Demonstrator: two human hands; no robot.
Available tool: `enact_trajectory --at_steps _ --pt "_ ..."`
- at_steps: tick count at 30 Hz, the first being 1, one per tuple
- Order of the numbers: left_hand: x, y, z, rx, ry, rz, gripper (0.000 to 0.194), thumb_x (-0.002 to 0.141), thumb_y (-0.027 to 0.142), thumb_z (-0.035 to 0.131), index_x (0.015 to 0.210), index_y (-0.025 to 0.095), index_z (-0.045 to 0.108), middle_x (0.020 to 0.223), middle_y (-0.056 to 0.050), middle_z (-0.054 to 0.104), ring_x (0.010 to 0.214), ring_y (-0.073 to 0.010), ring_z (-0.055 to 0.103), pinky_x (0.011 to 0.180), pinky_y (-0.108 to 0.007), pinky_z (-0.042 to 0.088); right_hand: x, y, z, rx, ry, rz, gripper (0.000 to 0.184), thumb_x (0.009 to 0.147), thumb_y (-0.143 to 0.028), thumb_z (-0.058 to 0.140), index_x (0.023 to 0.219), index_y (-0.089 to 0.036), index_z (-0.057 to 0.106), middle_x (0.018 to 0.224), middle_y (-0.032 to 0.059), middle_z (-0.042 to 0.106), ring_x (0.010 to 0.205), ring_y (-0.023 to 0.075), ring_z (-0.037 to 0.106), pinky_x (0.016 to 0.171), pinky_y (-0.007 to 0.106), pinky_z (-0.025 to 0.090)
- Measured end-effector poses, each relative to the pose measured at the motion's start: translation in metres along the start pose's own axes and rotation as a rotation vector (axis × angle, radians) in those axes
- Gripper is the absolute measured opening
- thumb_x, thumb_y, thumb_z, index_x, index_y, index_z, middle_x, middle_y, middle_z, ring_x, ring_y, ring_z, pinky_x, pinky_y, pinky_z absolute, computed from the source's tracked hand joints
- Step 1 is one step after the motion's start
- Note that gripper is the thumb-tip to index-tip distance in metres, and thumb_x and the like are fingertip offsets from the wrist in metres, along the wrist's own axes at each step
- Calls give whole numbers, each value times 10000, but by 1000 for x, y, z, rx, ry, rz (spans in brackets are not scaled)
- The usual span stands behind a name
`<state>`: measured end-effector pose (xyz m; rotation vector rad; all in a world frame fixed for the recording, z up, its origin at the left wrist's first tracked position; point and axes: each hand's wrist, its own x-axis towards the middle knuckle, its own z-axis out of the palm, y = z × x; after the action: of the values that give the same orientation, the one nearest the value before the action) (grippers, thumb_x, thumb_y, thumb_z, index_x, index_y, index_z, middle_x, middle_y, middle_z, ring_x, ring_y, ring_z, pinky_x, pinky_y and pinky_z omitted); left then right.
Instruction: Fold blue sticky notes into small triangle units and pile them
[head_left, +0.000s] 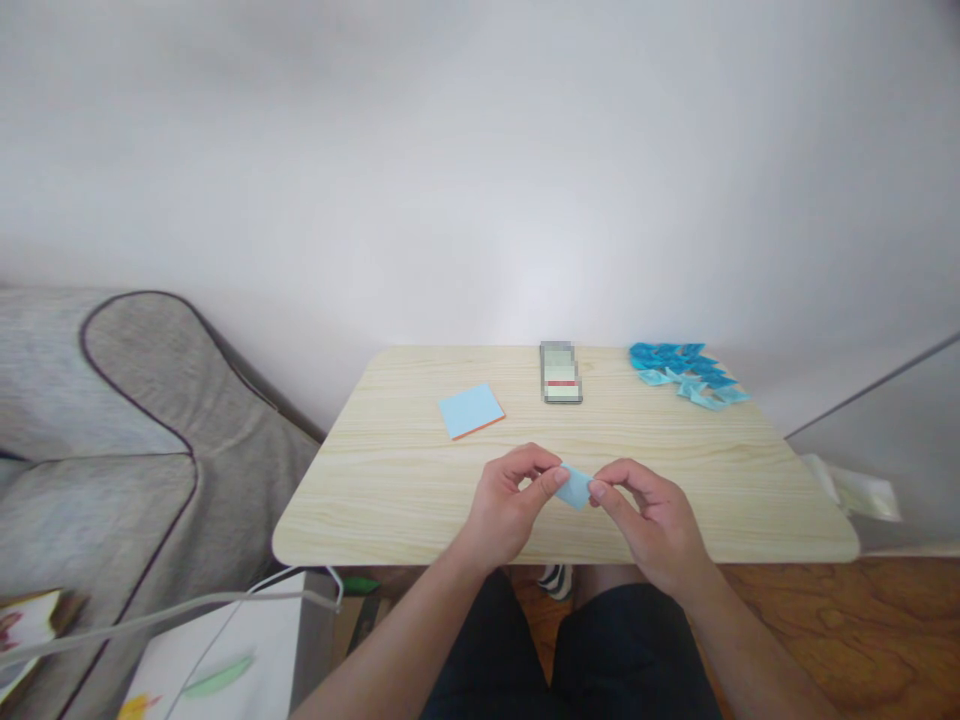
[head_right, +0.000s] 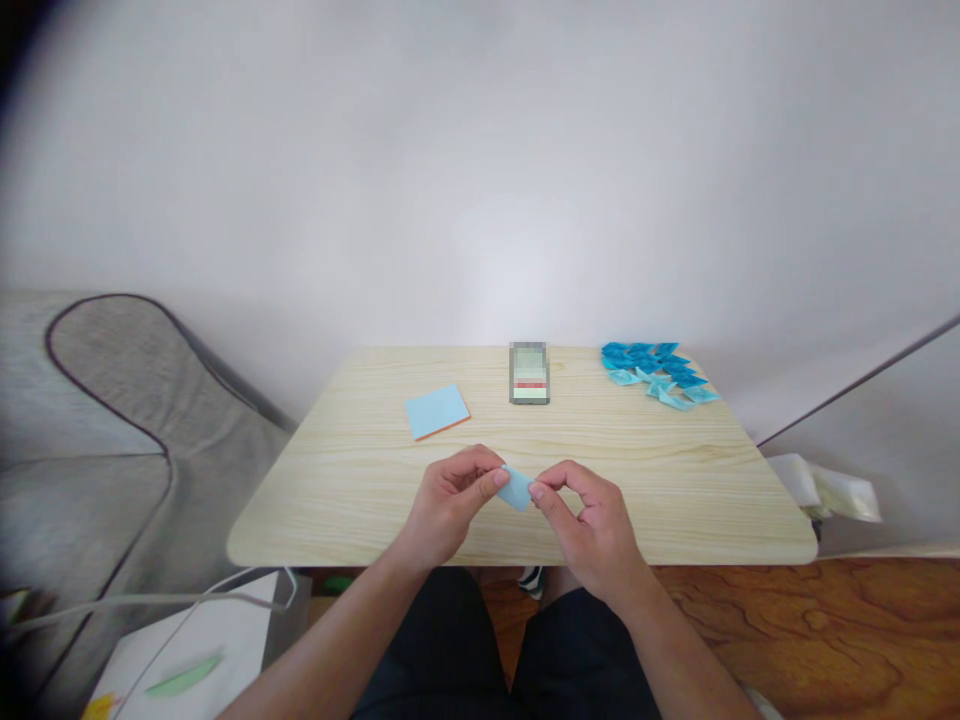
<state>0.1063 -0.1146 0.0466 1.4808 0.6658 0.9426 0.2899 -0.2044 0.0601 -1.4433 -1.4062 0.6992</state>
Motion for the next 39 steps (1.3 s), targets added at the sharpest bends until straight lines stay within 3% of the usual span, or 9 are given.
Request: enact_trajectory --at_steps 10,18,21,24,28,33,39 --pt "1 6 -1 148 -12 32 224 918 381 704 841 173 737 839 -42 685 800 -160 575 764 -291 438 2 1 -2 -66 -34 -7 143 937 -346 649 879 -228 706 823 15 702 797 190 641 755 300 488" --pt "0 1 -1 174 -4 -13 184 887 365 737 916 184 756 841 -36 720 794 -162 602 758 -291 453 2 9 -4 22 63 33 164 938 -374 663 893 -222 708 818 19 717 794 187 661 766 309 503" --pt "0 -2 1 245 45 55 155 904 333 715 874 184 747 830 -39 712 788 -166 607 749 -299 459 2 11 -2 31 103 44 145 915 -365 696 948 -225 721 881 29 735 820 191 680 786 318 530" --pt "0 -8 2 363 72 179 118 926 286 684 885 198 751 854 -47 720 833 -181 631 805 -325 479 4 15 1 -15 140 -38 131 903 -322 707 1003 -239 725 981 46 730 856 197 682 809 341 552" --pt "-2 -16 0 510 56 279 116 916 229 670 982 221 765 936 -70 741 943 -223 645 889 -379 493 6 30 4 -147 150 -209 78 929 -241 653 942 -253 729 947 53 704 885 210 656 823 371 545" --pt "-3 -20 -5 505 -57 218 177 894 259 697 1056 227 759 988 -68 743 975 -221 654 932 -386 501 2 47 9 -188 162 -242 132 934 -192 628 969 -262 734 978 56 714 941 216 668 857 383 551" --pt "1 -23 -2 483 -12 182 116 892 243 683 970 226 766 957 -59 753 956 -215 663 919 -377 505 2 51 11 -193 191 -226 155 936 -202 621 989 -273 748 1019 55 745 982 227 691 924 406 558"
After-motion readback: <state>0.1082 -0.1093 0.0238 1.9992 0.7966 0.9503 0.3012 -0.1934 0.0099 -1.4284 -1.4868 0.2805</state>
